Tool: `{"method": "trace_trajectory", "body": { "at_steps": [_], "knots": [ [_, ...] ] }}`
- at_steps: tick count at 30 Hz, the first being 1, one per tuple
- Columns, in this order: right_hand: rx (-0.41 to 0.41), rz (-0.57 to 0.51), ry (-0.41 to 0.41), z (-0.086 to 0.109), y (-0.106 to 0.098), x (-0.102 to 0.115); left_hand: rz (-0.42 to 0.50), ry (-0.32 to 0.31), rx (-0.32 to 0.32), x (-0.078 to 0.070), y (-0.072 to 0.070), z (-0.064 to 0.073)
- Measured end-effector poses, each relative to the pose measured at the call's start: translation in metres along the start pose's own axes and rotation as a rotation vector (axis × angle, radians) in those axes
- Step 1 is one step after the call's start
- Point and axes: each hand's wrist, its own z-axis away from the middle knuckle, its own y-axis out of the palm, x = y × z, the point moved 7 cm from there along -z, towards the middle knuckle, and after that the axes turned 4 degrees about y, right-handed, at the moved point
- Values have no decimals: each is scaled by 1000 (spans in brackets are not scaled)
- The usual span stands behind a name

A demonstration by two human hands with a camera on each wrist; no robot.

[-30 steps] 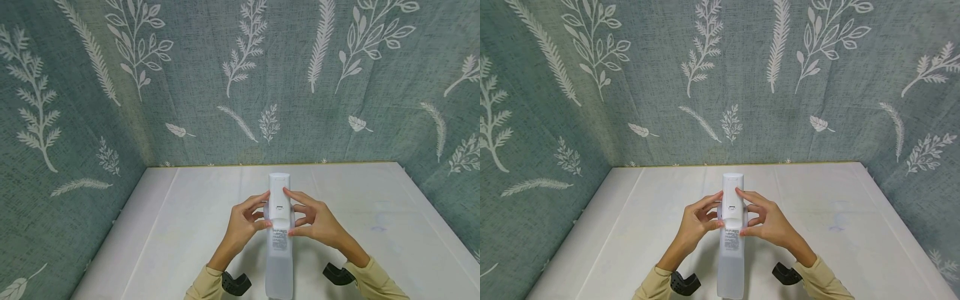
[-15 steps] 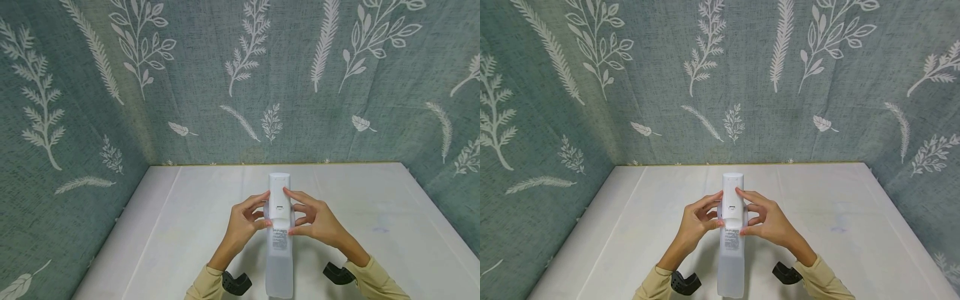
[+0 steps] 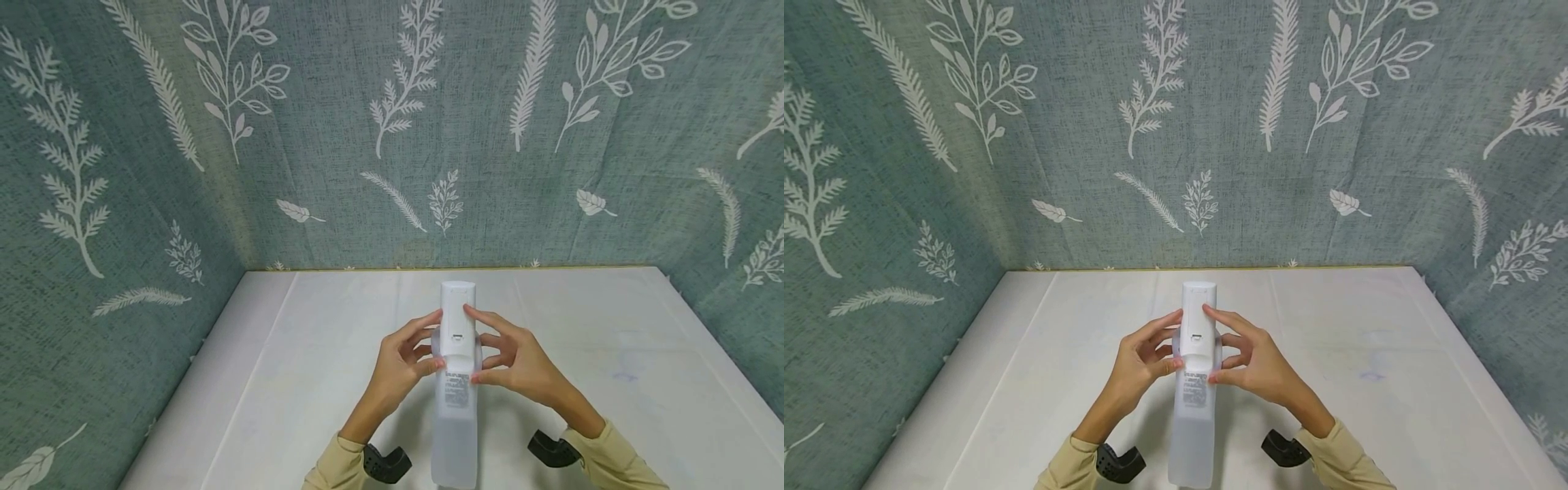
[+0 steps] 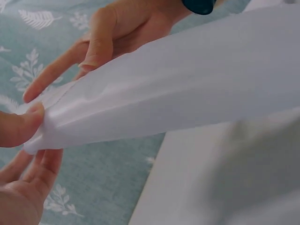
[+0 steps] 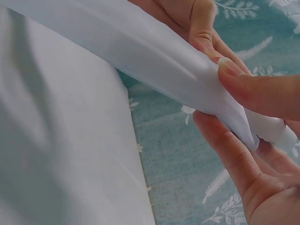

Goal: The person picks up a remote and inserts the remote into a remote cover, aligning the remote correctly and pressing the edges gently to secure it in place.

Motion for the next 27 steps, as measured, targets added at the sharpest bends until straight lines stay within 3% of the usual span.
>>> {"method": "trace_trajectory", "body": {
  "at_steps": [7,16,27],
  "knots": [
    [3,9,-48,0,1,2,-15,-9,39,-2,3,1],
    [9,-15,-20,-1,2,3,-14,21,87,-6,4,-2],
    [45,-3,-65,-4,6,10,-17,30,64,-9,0,-1]
  ]
}}
